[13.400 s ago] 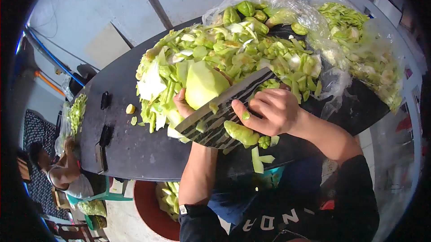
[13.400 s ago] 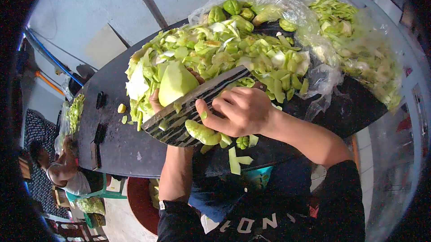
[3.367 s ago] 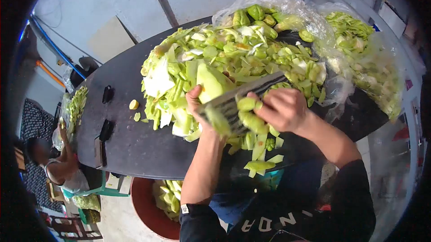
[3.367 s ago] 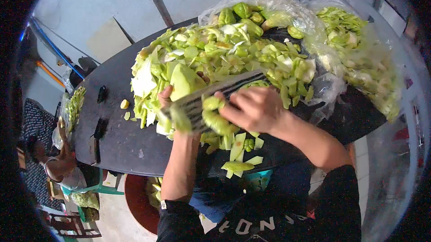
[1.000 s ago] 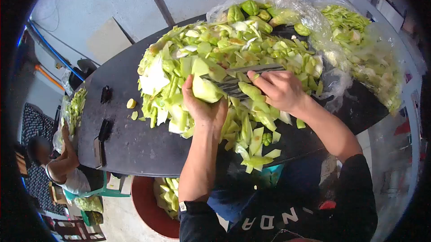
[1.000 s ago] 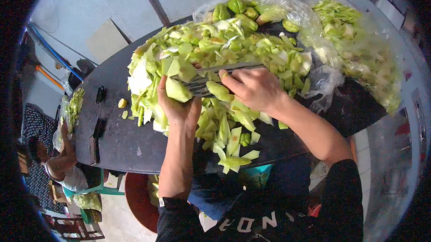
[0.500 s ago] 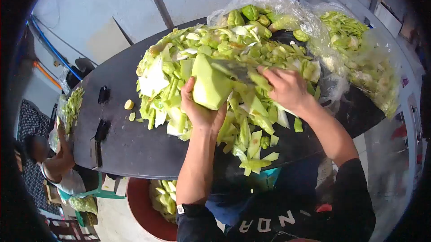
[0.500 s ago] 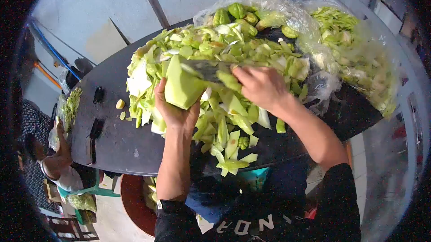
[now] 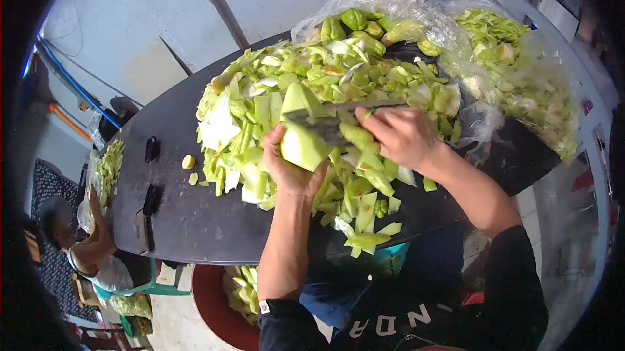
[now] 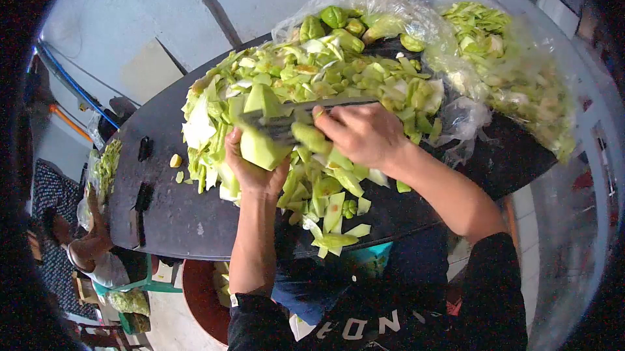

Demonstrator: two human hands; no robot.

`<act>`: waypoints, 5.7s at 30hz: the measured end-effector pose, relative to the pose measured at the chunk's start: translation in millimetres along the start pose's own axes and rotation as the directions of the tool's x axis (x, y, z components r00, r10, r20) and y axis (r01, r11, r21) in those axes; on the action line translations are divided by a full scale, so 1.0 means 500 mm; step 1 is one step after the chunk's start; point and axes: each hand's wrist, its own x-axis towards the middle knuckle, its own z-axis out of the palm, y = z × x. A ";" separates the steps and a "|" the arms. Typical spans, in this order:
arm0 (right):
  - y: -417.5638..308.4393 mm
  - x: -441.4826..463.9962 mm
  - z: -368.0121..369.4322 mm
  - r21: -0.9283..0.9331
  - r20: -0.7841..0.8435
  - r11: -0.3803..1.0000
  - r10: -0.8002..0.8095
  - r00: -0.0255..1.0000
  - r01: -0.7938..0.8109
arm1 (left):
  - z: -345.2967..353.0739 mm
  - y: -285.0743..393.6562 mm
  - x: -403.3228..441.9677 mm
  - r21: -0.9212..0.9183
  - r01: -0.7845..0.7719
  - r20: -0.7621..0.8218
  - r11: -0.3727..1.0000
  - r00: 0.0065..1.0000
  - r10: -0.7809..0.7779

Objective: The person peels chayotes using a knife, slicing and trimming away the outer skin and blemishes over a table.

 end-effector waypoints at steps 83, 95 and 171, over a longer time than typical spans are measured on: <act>0.009 0.009 0.020 -0.008 -0.078 0.994 -0.110 0.991 0.110 | 0.010 0.029 0.018 0.108 0.008 -0.145 0.994 0.989 0.008; 0.014 0.000 0.003 0.003 -0.018 0.998 -0.056 0.998 0.056 | 0.000 0.024 0.011 0.121 0.140 -0.134 0.983 0.983 -0.124; 0.027 0.015 -0.020 0.262 0.143 0.883 0.364 0.920 -0.390 | -0.013 0.051 0.001 0.461 0.037 0.170 0.886 0.977 -0.129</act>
